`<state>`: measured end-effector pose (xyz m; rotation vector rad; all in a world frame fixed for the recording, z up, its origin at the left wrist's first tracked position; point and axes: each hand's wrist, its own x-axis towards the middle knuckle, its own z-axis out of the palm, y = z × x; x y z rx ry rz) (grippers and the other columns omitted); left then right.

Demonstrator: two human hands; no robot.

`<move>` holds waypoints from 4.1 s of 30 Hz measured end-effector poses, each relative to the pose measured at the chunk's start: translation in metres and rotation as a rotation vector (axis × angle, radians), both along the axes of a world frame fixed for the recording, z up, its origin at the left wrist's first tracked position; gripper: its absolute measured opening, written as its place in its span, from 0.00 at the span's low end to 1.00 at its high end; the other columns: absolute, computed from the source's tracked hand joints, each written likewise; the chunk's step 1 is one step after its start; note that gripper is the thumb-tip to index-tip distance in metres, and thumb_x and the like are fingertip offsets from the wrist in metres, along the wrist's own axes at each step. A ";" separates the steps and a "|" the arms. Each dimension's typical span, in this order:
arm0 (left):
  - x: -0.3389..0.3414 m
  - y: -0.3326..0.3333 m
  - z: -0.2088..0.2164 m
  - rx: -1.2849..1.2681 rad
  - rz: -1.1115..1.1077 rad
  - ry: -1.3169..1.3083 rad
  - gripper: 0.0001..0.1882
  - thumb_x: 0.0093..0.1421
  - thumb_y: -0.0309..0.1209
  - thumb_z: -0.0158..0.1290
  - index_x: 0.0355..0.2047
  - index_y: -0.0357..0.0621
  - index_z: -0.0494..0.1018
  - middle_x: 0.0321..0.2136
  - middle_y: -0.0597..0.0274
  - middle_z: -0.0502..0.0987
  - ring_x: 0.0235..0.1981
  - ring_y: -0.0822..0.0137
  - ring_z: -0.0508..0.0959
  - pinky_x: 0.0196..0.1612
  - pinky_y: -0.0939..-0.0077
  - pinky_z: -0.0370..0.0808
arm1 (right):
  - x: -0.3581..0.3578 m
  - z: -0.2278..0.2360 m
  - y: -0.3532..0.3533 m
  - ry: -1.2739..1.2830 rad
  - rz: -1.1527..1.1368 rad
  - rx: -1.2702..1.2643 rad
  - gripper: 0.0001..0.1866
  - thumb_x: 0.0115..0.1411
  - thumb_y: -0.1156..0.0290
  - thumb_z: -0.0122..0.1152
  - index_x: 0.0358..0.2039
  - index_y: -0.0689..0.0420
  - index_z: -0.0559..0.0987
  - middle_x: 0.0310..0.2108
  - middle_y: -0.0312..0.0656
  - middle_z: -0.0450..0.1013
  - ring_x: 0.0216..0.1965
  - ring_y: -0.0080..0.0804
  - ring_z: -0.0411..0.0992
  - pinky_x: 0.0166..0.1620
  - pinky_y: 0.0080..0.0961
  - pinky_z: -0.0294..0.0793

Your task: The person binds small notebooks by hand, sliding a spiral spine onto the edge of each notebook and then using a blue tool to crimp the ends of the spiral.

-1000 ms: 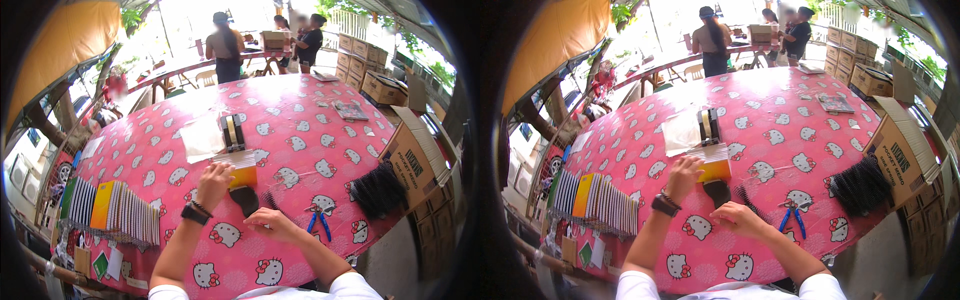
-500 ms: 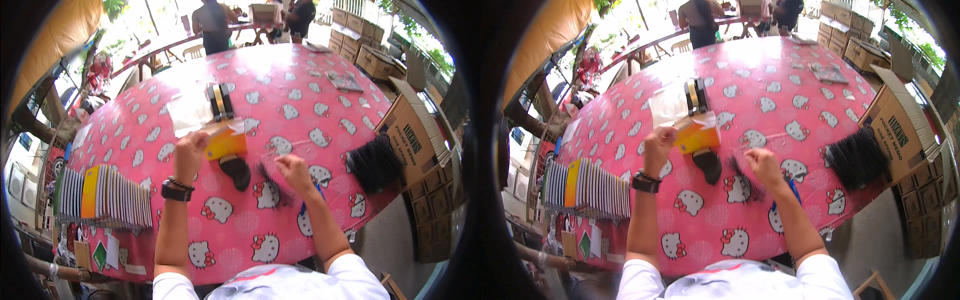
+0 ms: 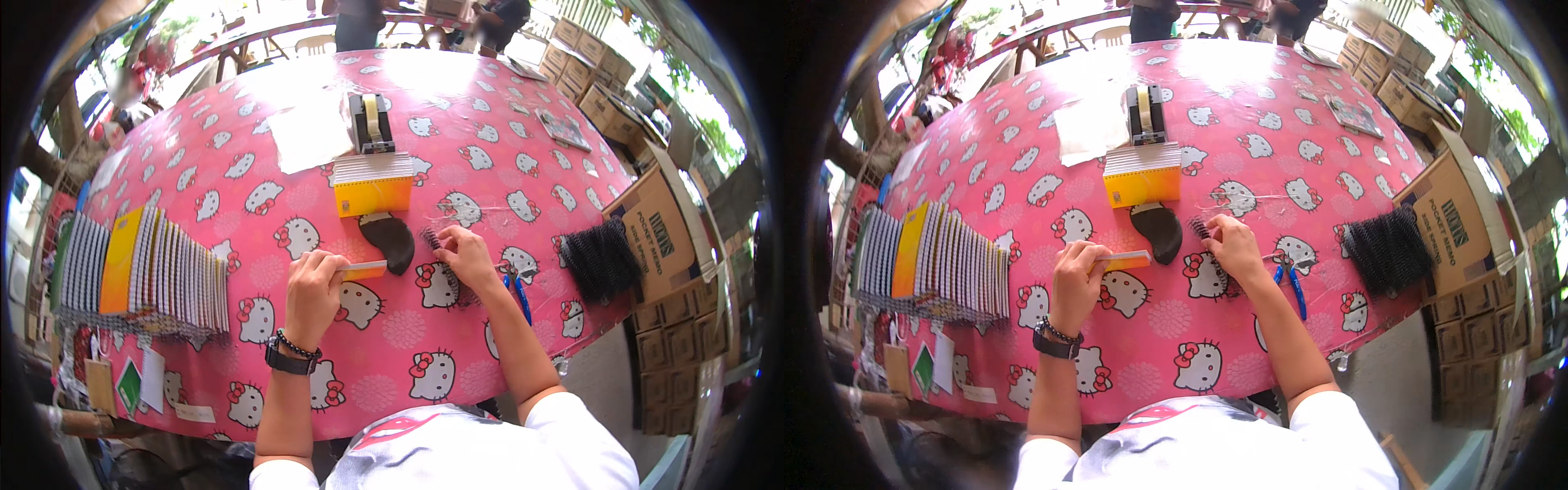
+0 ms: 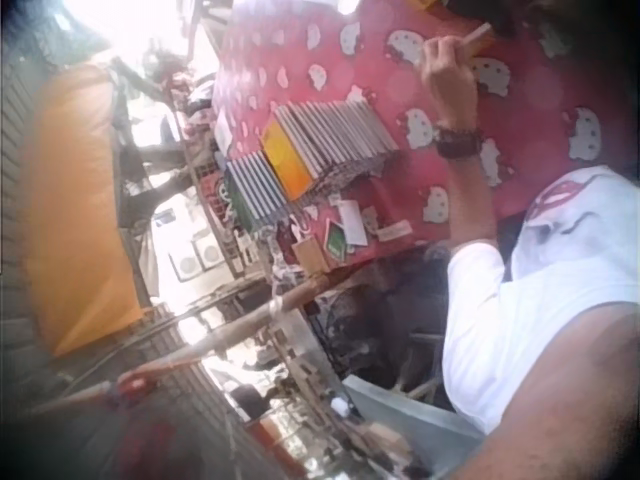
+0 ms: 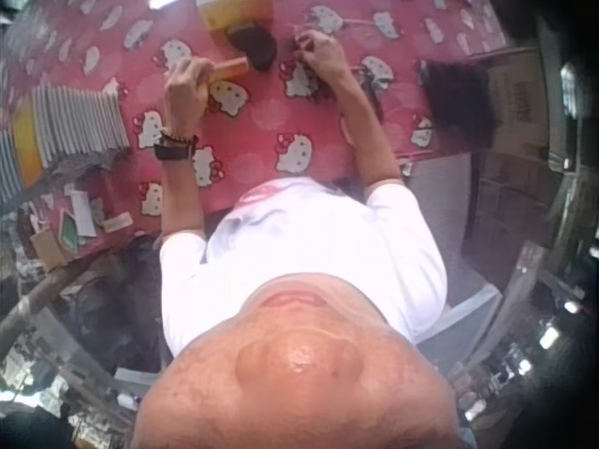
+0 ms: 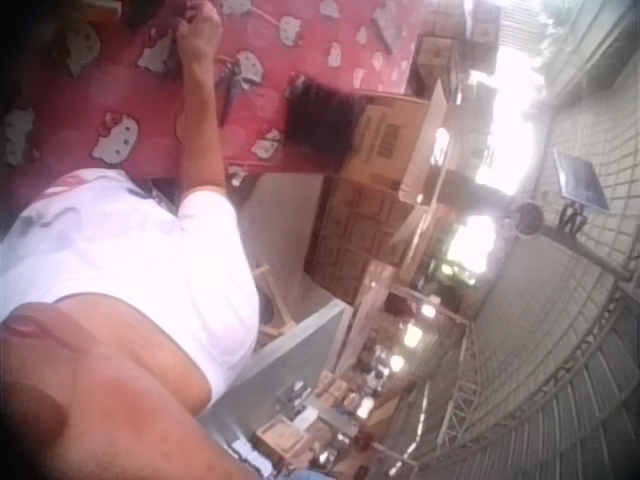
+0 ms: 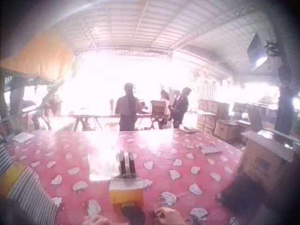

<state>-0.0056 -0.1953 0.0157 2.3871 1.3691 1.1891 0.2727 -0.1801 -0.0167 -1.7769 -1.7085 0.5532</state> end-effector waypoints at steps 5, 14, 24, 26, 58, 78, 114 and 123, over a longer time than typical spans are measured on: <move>0.003 -0.003 -0.005 0.011 -0.087 -0.048 0.06 0.50 0.22 0.54 0.30 0.47 0.73 0.26 0.66 0.72 0.33 0.63 0.73 0.40 0.69 0.65 | 0.007 0.010 -0.004 0.013 0.000 0.145 0.14 0.55 0.74 0.59 0.42 0.58 0.75 0.29 0.42 0.71 0.30 0.34 0.71 0.37 0.29 0.71; -0.001 -0.002 -0.008 0.025 -0.118 -0.039 0.05 0.49 0.28 0.59 0.28 0.48 0.76 0.23 0.69 0.72 0.30 0.67 0.72 0.40 0.72 0.63 | -0.038 0.055 -0.034 0.200 0.431 0.054 0.13 0.56 0.79 0.58 0.42 0.58 0.77 0.31 0.36 0.71 0.30 0.23 0.70 0.35 0.19 0.69; 0.001 -0.002 -0.008 0.033 -0.118 -0.028 0.07 0.47 0.27 0.60 0.27 0.49 0.75 0.24 0.69 0.72 0.30 0.67 0.73 0.40 0.72 0.63 | -0.036 0.040 -0.029 0.201 0.355 0.201 0.13 0.46 0.83 0.64 0.33 0.57 0.78 0.31 0.36 0.71 0.36 0.28 0.70 0.40 0.26 0.70; 0.002 -0.002 -0.007 0.029 -0.121 -0.018 0.07 0.47 0.28 0.60 0.27 0.50 0.74 0.24 0.69 0.73 0.30 0.67 0.73 0.40 0.72 0.63 | -0.037 0.040 -0.029 0.178 0.371 0.220 0.13 0.44 0.83 0.64 0.32 0.56 0.78 0.31 0.36 0.71 0.37 0.29 0.70 0.40 0.26 0.70; 0.017 -0.019 0.014 -0.106 -0.369 0.018 0.09 0.52 0.36 0.56 0.29 0.46 0.73 0.30 0.65 0.74 0.36 0.62 0.74 0.41 0.67 0.66 | -0.056 0.049 0.049 -0.534 0.815 -0.148 0.46 0.33 0.65 0.70 0.58 0.46 0.64 0.60 0.52 0.53 0.60 0.53 0.52 0.59 0.45 0.59; -0.006 -0.005 0.003 -0.066 -0.210 0.215 0.11 0.40 0.38 0.65 0.22 0.53 0.76 0.22 0.73 0.75 0.32 0.70 0.74 0.60 0.45 0.48 | -0.034 0.018 -0.018 0.706 0.795 -0.271 0.23 0.57 0.56 0.60 0.46 0.59 0.77 0.48 0.43 0.73 0.50 0.26 0.67 0.53 0.25 0.64; -0.029 -0.004 -0.064 -0.684 -0.363 -0.818 0.23 0.51 0.19 0.59 0.43 0.44 0.61 0.32 0.67 0.70 0.38 0.77 0.72 0.36 0.82 0.73 | -0.068 0.015 -0.007 0.735 0.695 -0.311 0.22 0.59 0.58 0.57 0.48 0.59 0.75 0.46 0.41 0.72 0.48 0.26 0.67 0.51 0.26 0.65; -0.020 -0.007 -0.065 -0.705 -0.378 -0.860 0.16 0.54 0.19 0.56 0.37 0.46 0.61 0.32 0.68 0.68 0.34 0.78 0.70 0.35 0.83 0.70 | -0.067 0.012 -0.003 0.756 0.658 -0.329 0.23 0.60 0.56 0.55 0.49 0.60 0.74 0.52 0.44 0.68 0.54 0.29 0.63 0.57 0.27 0.60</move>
